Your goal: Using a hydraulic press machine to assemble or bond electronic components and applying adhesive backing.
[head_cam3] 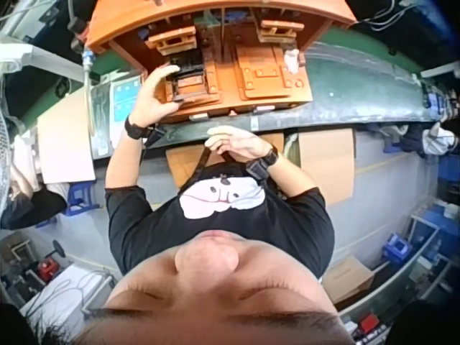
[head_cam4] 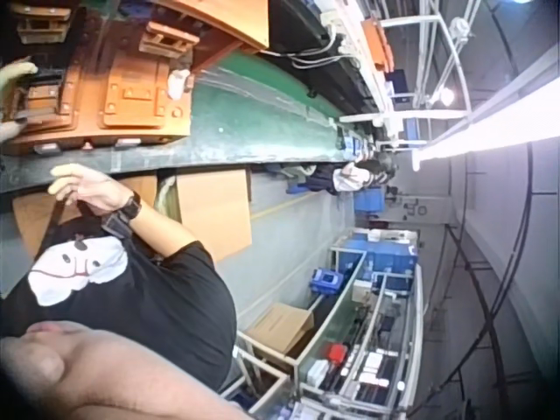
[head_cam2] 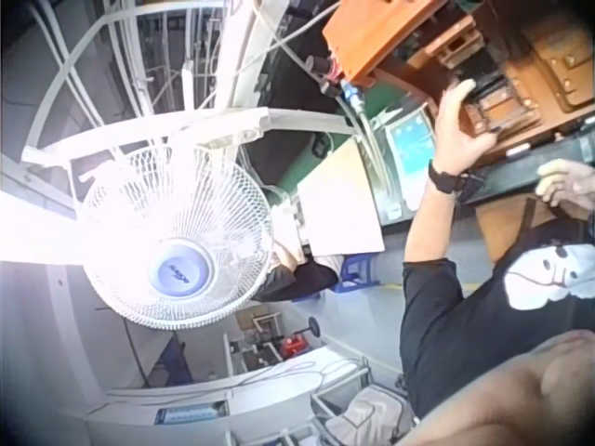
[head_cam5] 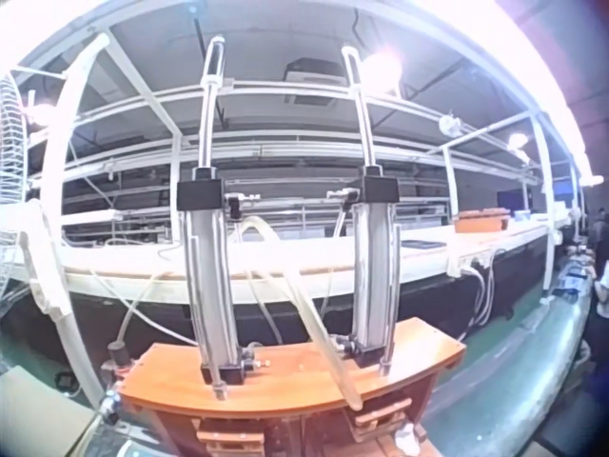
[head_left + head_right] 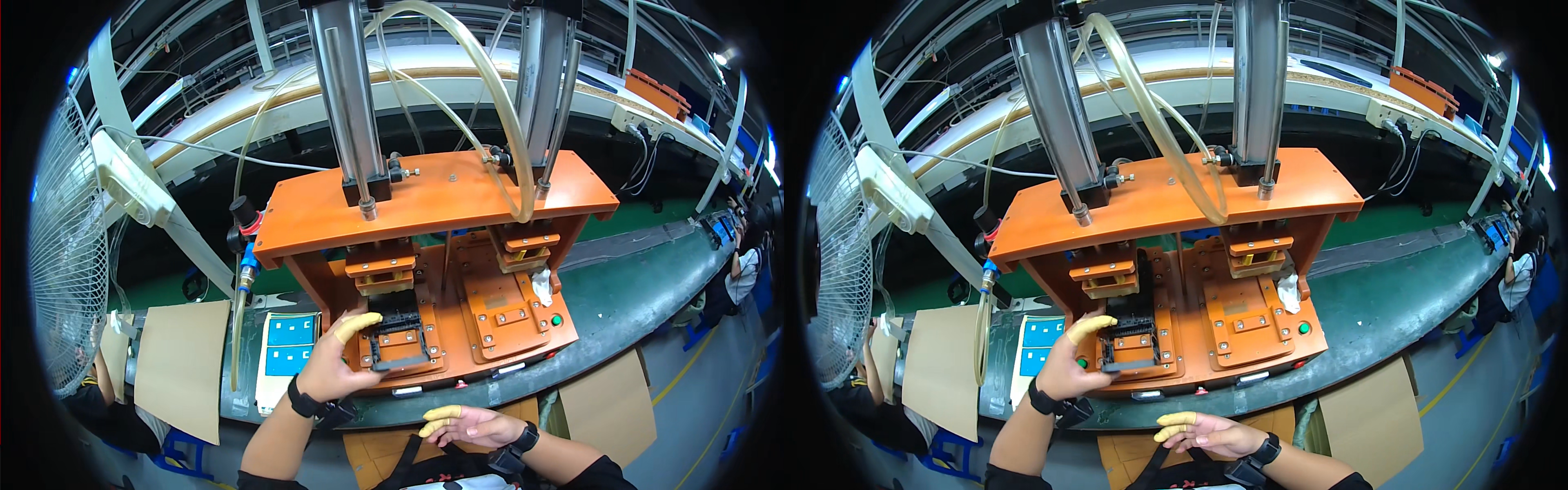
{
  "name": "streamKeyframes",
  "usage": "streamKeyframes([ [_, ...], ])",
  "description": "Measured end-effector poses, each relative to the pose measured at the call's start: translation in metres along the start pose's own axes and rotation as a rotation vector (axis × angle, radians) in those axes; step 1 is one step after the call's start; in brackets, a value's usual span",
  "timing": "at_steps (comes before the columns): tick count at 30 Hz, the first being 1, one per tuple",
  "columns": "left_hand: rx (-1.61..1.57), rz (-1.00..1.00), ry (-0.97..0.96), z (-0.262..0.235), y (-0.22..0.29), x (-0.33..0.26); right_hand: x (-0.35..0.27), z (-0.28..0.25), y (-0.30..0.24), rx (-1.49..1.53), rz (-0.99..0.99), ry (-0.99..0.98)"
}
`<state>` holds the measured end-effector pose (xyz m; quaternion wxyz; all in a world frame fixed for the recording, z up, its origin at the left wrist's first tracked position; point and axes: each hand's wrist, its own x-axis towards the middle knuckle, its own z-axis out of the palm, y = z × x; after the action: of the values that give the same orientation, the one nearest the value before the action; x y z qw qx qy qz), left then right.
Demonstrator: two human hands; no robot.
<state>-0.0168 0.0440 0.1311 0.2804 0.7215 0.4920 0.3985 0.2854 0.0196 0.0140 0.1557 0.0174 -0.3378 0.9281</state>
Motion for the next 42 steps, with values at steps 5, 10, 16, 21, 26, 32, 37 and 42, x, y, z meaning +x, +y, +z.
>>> streamKeyframes([
  [5,0.290,0.166,-0.076,-0.012,0.008,0.014,-0.017,-0.002,0.003,-0.077,-0.021,0.091],
  [10,0.399,0.177,-0.158,-0.015,0.013,0.016,-0.024,-0.008,0.005,-0.112,-0.063,0.111],
  [16,0.440,0.173,-0.143,-0.008,0.010,0.012,-0.016,-0.007,0.004,-0.159,-0.032,0.128],
  [21,0.248,0.185,0.132,-0.007,-0.014,-0.023,-0.009,-0.008,0.006,-0.214,0.034,0.121],
  [26,0.379,0.103,0.278,-0.007,-0.040,-0.077,-0.005,-0.015,0.007,-0.283,0.058,0.150],
  [32,0.655,0.128,0.107,-0.014,-0.027,-0.083,0.023,-0.013,0.009,-0.282,0.126,0.174],
  [37,0.215,-0.028,0.561,-0.017,-0.078,-0.114,0.060,-0.011,0.018,-0.429,0.254,0.074],
  [42,0.422,-0.230,0.374,-0.038,-0.117,-0.116,0.099,-0.005,0.020,-0.704,0.453,-0.063],
])
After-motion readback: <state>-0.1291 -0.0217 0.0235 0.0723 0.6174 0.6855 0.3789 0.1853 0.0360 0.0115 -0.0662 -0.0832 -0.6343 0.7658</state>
